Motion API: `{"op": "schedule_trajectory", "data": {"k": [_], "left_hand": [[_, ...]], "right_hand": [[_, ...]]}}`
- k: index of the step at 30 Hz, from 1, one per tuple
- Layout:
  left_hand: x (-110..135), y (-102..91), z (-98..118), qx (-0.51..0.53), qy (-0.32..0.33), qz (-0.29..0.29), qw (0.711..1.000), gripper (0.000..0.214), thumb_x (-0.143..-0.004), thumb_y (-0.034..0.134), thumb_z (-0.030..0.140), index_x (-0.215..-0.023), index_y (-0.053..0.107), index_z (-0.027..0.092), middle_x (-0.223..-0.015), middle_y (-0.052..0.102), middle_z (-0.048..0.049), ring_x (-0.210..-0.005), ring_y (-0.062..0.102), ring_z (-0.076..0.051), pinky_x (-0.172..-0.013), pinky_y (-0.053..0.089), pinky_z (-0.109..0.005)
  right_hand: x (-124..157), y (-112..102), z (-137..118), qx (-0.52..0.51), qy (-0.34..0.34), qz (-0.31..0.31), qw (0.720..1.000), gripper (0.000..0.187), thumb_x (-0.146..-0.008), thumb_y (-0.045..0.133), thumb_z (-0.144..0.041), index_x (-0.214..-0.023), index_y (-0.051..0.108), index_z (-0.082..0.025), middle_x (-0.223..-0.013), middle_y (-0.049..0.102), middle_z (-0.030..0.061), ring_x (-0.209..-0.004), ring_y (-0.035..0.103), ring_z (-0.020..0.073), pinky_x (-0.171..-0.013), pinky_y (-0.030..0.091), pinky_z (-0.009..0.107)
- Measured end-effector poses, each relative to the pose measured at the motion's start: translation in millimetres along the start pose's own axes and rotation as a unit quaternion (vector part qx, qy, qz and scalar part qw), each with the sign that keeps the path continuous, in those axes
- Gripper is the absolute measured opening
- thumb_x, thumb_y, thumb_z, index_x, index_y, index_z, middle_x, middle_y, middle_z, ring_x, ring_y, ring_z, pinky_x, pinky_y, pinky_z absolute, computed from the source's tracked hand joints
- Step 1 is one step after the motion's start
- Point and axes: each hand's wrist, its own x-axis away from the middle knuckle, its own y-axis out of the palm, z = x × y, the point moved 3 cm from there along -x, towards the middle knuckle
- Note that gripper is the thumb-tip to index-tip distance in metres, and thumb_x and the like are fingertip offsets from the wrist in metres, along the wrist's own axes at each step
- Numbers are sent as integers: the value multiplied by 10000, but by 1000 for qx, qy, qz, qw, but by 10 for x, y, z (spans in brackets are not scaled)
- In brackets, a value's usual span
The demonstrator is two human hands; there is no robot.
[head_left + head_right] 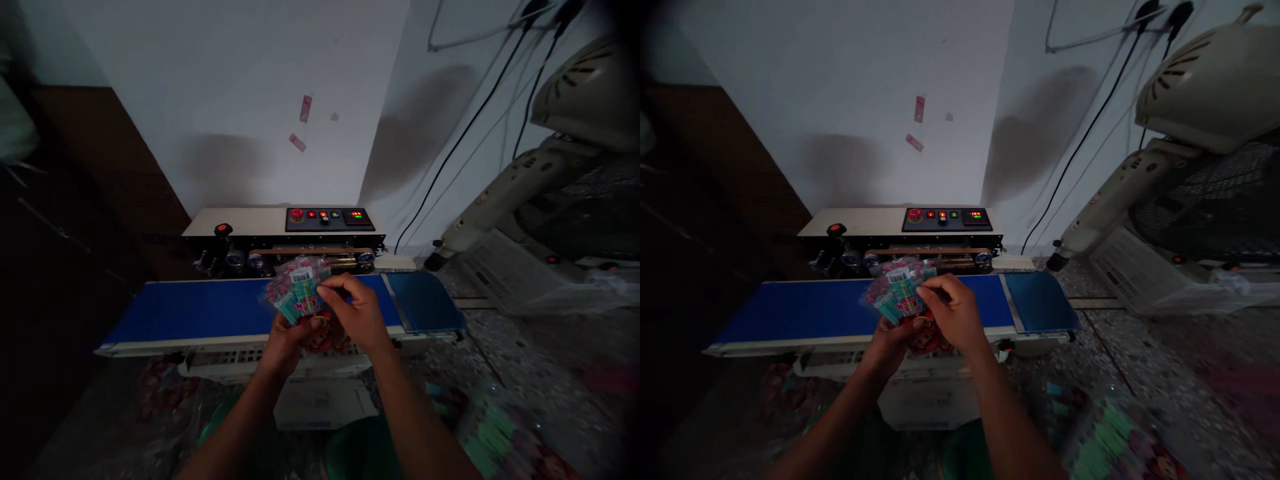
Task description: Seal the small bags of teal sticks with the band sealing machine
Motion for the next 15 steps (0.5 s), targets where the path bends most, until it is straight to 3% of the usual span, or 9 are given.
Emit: {"op": "schedule_trajectory", "data": {"k": [7, 10, 15], "left_hand": [[29, 148, 18, 24, 22, 18, 999, 477, -481, 815, 158, -928, 649, 137, -820, 730, -64, -734, 688, -243, -736, 546, -368], [11, 128, -5, 28, 30, 24, 999, 498, -476, 821, 165, -939, 639, 154, -868, 728, -59, -772, 687, -255, -762, 540, -391], [-21, 59, -71, 11, 37, 28, 999, 459, -482, 821, 153, -904, 640, 164, -776, 722, -20, -702, 685, -222, -717, 548, -360]], "right_hand": [[72, 135, 123, -21, -5, 178, 984, 138, -860, 493, -304, -837, 580, -200, -742, 578, -16, -667, 519, 111, -636, 419, 226], [86, 121, 156, -45, -19, 231, 972, 119, -872, 471, -286, -851, 546, -195, -771, 552, -14, -716, 512, 109, -682, 410, 227], [45, 39, 270, -82, 4, 315, 946, 160, -888, 418, -338, -863, 492, -199, -770, 476, -23, -710, 461, 101, -690, 392, 222]]}}
